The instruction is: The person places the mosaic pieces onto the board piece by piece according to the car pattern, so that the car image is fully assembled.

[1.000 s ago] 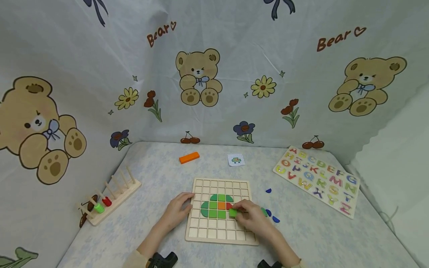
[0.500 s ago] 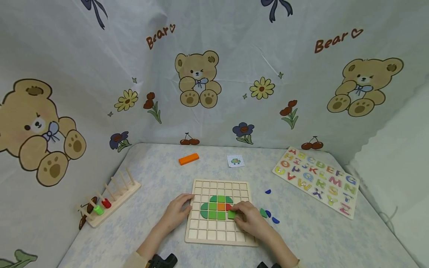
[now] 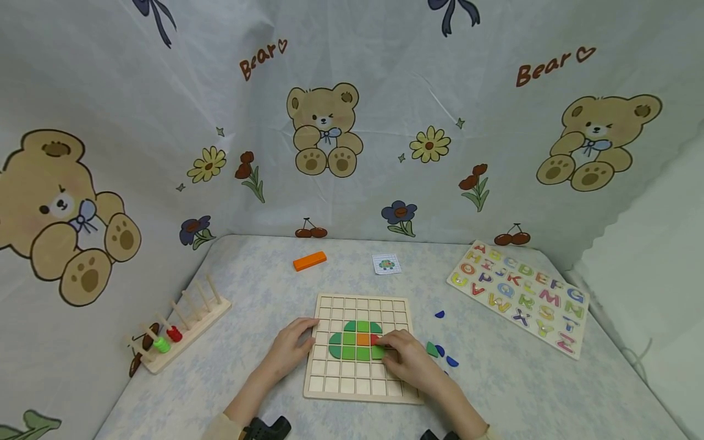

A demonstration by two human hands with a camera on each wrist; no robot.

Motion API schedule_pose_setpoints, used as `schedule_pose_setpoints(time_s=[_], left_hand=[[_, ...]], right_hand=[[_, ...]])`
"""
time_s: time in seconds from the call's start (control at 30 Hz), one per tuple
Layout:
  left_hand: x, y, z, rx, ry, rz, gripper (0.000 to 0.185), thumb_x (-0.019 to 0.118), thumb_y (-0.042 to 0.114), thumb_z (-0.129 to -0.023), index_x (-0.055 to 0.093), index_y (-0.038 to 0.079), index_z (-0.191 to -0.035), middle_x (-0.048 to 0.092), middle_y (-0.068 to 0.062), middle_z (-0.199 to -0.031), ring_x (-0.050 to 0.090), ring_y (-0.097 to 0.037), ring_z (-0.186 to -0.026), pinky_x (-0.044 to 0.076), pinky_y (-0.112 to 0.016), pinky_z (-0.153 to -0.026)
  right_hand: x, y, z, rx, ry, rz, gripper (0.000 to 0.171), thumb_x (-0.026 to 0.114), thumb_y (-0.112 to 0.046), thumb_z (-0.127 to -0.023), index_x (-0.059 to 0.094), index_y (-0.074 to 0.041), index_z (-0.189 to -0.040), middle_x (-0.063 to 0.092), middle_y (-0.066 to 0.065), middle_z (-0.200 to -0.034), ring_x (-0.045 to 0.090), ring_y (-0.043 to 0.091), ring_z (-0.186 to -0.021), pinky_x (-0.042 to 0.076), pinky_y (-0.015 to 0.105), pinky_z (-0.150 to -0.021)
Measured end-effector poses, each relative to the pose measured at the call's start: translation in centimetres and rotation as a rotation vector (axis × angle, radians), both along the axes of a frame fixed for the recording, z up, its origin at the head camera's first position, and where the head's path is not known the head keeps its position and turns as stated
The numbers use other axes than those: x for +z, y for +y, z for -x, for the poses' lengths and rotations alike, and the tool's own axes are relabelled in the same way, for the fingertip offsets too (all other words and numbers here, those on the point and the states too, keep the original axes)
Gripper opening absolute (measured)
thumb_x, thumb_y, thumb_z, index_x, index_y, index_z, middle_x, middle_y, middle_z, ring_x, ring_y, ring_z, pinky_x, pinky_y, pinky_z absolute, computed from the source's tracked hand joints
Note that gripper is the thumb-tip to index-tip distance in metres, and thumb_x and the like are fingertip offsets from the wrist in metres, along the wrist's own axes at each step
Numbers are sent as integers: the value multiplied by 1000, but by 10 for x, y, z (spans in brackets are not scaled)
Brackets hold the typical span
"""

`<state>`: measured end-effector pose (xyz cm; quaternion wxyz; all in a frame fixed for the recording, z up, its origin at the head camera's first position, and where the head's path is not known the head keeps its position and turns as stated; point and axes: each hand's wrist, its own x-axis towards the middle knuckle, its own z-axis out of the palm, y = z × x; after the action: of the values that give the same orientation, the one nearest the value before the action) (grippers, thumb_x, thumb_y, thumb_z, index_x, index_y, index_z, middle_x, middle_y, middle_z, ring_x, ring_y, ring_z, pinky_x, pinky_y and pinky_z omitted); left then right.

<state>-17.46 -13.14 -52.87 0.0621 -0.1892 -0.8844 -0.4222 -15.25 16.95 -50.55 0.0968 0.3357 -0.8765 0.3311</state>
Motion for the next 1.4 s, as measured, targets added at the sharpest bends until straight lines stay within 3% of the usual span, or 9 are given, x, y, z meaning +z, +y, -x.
schedule_pose_setpoints(time_s=[0.33,1.13,1.3,1.4], left_hand=[[1,-1,0,-7,-2,-10,40,64,6,-89,58,5,-129,55,-4,-128,48,-22,-122,39,-42,-101],[-2,-1,1,-9,15,8,41,64,6,-89,57,7,-129,55,-4,-128,48,-23,-122,40,-43,-99],[-2,-1,1,-13,11,5,41,64,6,-89,57,8,-129,55,-3,-127,49,-22,-122,40,-42,-99],[-1,-2,1,-18,12,7,40,64,7,-89,57,7,-129,55,-3,-127,49,-22,-122,40,-42,-99]], right_hand=[[2,-2,0,-19,-46,-6,29,71,-1,-80,68,-9,-108,63,-5,-104,54,11,-96,50,28,-78],[3,-5,-1,9,-44,5,27,71,0,-80,67,-13,-103,64,-2,-99,56,13,-92,50,28,-77],[3,-5,-1,-8,-86,0,27,72,-3,-81,67,-15,-105,63,-4,-100,56,11,-94,50,28,-80],[4,-6,-1,-3,-132,52,26,72,-4,-81,67,-14,-105,63,-4,-101,58,11,-94,51,27,-80]])
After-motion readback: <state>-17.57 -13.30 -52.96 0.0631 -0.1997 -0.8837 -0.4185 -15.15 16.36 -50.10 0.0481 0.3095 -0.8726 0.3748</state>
